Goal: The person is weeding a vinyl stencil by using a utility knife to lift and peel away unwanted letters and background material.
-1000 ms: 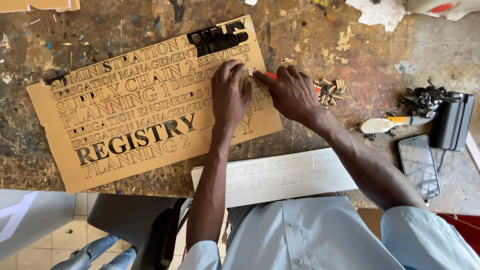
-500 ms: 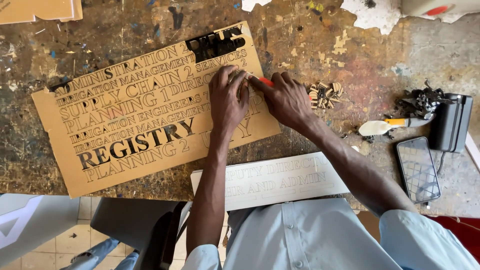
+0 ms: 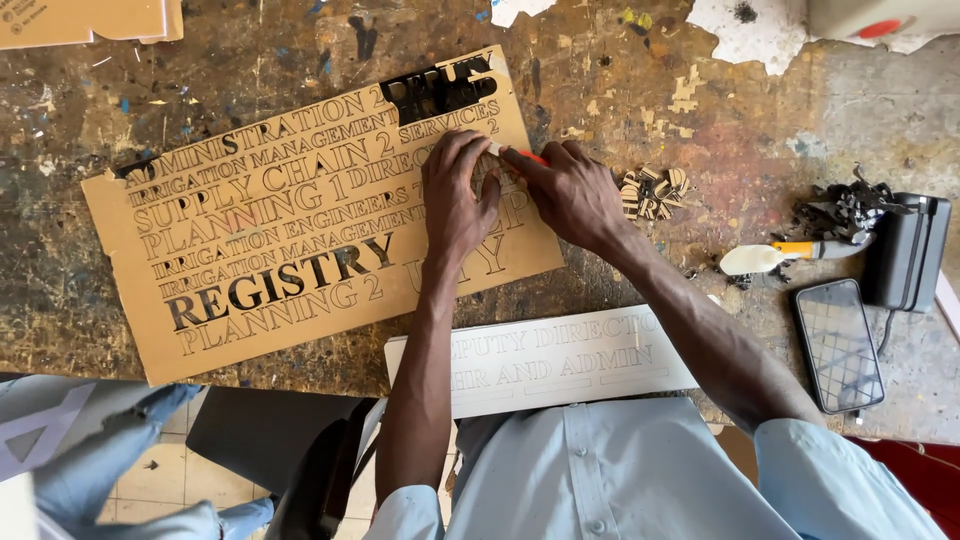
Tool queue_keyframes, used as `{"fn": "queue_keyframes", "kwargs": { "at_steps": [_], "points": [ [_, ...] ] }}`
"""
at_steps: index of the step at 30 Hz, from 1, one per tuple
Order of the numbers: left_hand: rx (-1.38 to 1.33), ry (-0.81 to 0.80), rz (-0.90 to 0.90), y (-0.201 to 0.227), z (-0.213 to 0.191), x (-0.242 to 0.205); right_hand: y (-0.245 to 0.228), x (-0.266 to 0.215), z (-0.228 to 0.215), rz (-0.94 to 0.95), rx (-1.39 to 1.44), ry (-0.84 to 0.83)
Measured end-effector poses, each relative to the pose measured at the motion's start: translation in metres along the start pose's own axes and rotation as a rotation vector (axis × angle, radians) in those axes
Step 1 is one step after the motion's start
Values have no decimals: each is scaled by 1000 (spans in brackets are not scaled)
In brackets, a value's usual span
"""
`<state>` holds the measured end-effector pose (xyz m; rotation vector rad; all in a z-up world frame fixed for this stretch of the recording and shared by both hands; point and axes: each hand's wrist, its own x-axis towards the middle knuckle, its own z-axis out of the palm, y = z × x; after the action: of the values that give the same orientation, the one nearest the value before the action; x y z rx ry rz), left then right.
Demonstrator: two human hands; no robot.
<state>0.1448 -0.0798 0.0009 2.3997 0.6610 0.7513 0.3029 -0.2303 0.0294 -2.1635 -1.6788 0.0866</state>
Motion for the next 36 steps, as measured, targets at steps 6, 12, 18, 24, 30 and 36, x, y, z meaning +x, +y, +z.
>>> {"fn": "queue_keyframes", "kwargs": {
  "at_steps": [6,12,18,24,30,36],
  "points": [
    [-50,85,-89,-17,21,9,7,5,8,41,164,-16],
    [91,208,-122,-6,30,28,-2,7,-22,53,485,8],
    [299,189,-50,-6,41,22,2,-8,-13,236,882,6],
    [139,283,-136,-4,35,24,-27,3,2,368,1330,95],
    [-322,399,-224,-4,19,17,-41,-3,27,380,1342,192],
    [-731,519,-269,-15,7,16,-48,-2,27,335,1263,202]
  ]
}}
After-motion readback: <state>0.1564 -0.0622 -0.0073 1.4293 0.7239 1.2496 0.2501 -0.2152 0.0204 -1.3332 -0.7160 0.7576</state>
